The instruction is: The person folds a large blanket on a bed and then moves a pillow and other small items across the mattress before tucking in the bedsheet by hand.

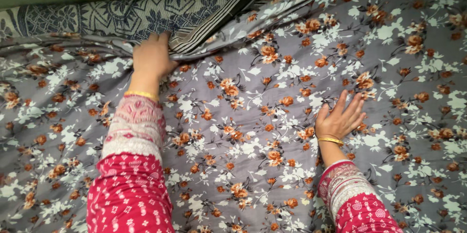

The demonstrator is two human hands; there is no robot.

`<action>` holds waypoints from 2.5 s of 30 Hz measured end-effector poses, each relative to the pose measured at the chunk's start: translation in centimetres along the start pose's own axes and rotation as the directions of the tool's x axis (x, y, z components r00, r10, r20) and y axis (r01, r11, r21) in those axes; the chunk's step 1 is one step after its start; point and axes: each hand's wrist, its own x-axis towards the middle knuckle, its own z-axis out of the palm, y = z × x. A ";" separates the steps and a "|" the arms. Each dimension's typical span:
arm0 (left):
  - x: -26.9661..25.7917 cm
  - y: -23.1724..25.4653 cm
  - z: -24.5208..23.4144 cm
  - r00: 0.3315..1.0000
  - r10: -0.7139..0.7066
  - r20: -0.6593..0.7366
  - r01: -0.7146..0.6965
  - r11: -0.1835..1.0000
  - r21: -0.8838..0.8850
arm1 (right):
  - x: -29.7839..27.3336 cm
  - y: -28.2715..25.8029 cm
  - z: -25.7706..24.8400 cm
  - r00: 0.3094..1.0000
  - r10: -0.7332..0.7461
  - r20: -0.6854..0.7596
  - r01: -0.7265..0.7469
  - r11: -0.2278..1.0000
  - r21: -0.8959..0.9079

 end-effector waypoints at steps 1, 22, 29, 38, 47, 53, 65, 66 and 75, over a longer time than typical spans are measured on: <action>0.7 -0.4 0.2 0.980 -0.111 0.163 0.102 0.993 0.067 | 0.1 0.0 0.0 1.000 0.005 -0.001 -0.005 1.000 0.004; -6.9 3.0 0.9 0.928 0.367 -0.065 -0.325 0.882 0.341 | 0.2 0.1 -0.1 1.000 0.005 -0.006 -0.005 1.000 0.002; -6.4 0.8 5.4 0.938 0.341 -0.066 -0.335 0.938 0.094 | -0.1 0.5 0.3 1.000 -0.014 -0.020 0.013 0.999 -0.030; -2.0 1.4 3.6 0.749 0.255 -0.612 -0.147 0.964 0.222 | -0.1 0.5 0.5 1.000 -0.010 -0.022 0.010 1.000 -0.013; -2.6 -0.6 -0.3 0.896 0.078 -0.436 -0.157 0.977 -0.148 | 0.0 0.3 0.0 1.000 0.004 0.008 -0.004 1.000 -0.002; -9.2 1.8 2.4 0.792 0.602 -0.101 -0.611 0.783 -0.121 | 0.0 0.5 0.5 1.000 -0.002 -0.011 0.001 1.000 -0.011; -5.2 4.1 1.2 0.912 0.407 0.042 -0.382 0.884 -0.268 | -0.1 0.4 0.3 1.000 -0.012 -0.020 0.012 1.000 -0.016; -4.8 4.3 1.4 0.911 0.410 0.042 -0.385 0.883 -0.268 | 0.0 0.4 0.2 1.000 -0.009 -0.020 0.009 1.000 -0.017; 5.6 1.4 -1.7 0.830 -0.016 -0.557 -0.124 0.969 -0.213 | -0.1 0.3 0.1 1.000 0.000 -0.012 0.000 1.000 0.001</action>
